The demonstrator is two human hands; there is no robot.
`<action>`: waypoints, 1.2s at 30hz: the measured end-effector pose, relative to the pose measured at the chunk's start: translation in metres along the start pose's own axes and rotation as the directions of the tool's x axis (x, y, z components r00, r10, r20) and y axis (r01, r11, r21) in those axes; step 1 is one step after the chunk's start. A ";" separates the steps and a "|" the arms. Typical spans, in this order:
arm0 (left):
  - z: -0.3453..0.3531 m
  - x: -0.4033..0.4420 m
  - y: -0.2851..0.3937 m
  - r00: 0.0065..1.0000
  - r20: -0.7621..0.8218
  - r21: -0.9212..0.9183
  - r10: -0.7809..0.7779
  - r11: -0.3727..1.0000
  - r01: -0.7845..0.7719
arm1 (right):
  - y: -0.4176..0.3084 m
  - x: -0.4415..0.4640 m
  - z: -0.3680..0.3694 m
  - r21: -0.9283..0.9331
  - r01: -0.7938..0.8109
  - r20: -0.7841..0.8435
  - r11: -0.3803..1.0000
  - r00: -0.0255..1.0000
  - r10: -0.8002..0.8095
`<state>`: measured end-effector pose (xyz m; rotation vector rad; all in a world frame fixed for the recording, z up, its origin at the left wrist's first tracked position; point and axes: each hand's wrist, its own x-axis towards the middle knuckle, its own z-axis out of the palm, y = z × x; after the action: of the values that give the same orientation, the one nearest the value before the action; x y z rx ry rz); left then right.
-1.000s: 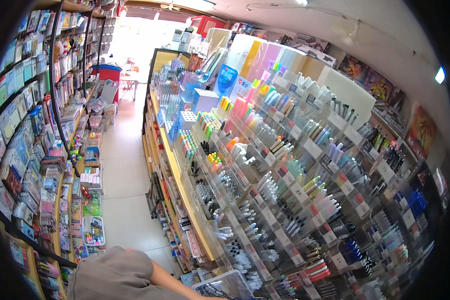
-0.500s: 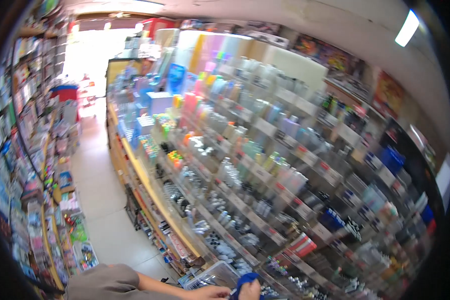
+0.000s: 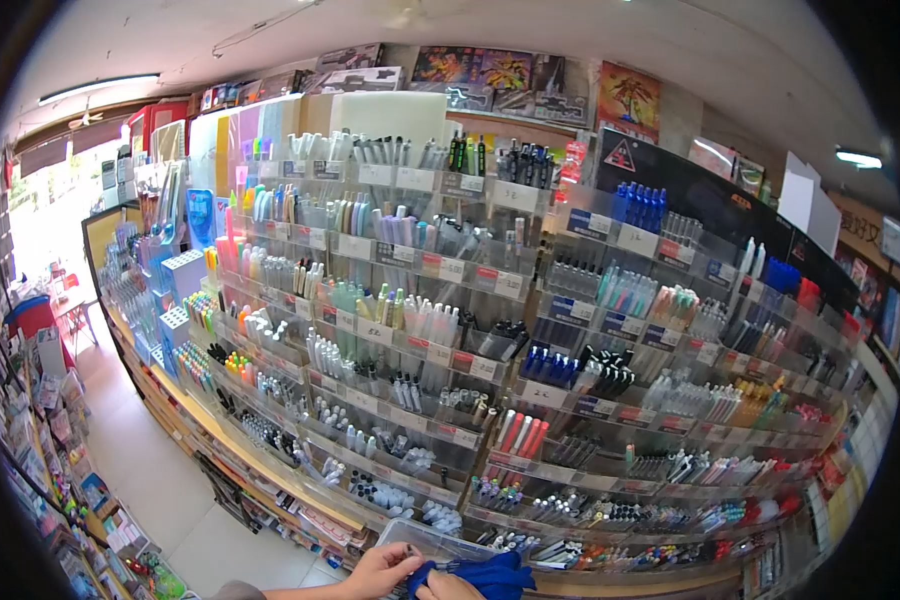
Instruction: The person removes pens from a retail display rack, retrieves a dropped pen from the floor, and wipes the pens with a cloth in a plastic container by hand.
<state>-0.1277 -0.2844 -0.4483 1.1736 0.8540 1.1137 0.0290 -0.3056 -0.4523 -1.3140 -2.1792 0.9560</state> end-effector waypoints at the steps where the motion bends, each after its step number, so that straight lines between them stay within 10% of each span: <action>1: 0.001 -0.001 0.011 0.998 0.037 -0.104 -0.044 0.993 0.048 | -0.003 0.000 -0.004 0.001 0.001 0.022 1.000 1.000 -0.001; 12: -0.044 0.030 0.004 0.951 -0.297 -0.355 0.082 0.916 -0.190 | 0.015 -0.025 -0.038 0.091 0.136 -0.081 0.986 0.988 -0.129; 14: -0.056 0.031 0.003 0.981 -0.180 -0.162 0.076 0.981 -0.105 | -0.010 -0.029 -0.089 0.338 -0.098 0.007 0.936 0.995 0.101; 15: -0.054 0.029 -0.005 0.989 -0.060 -0.006 0.133 0.991 -0.133 | 0.014 -0.032 -0.095 0.733 -0.336 0.047 0.591 0.892 0.449; 18: -0.038 0.019 -0.004 0.932 0.316 0.486 0.178 0.813 -0.320 | -0.029 -0.041 -0.164 0.959 0.190 -0.244 0.210 0.931 0.270; 20: -0.026 0.019 -0.002 0.878 0.470 0.716 0.093 0.541 -0.441 | -0.077 -0.028 -0.202 0.715 0.546 -0.540 0.438 0.828 -0.152; 22: -0.016 0.016 0.005 0.860 0.503 0.727 0.089 0.495 -0.477 | -0.078 -0.033 -0.244 0.632 0.720 -0.758 0.286 0.652 0.035; 26: -0.022 0.016 -0.007 0.874 0.473 0.718 0.108 0.527 -0.454 | -0.120 -0.018 -0.344 0.321 0.839 -0.927 0.438 0.373 -0.035; 29: -0.023 0.014 -0.007 0.873 0.436 0.685 0.218 0.550 -0.478 | -0.138 0.020 -0.408 0.291 0.773 -0.906 0.563 0.412 -0.097; 32: -0.020 0.006 0.003 0.912 0.336 0.658 0.233 0.635 -0.405 | -0.156 0.075 -0.426 -0.209 0.487 -0.925 0.848 0.184 -0.334; 36: -0.024 0.008 -0.009 0.907 0.331 0.660 0.260 0.623 -0.420 | -0.163 0.120 -0.429 -0.671 -0.087 -0.706 0.736 0.379 -0.599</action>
<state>-0.1467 -0.2704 -0.4614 2.1637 0.9593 0.9358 0.1568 -0.1048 -0.0421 -1.1728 -1.6517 -0.6730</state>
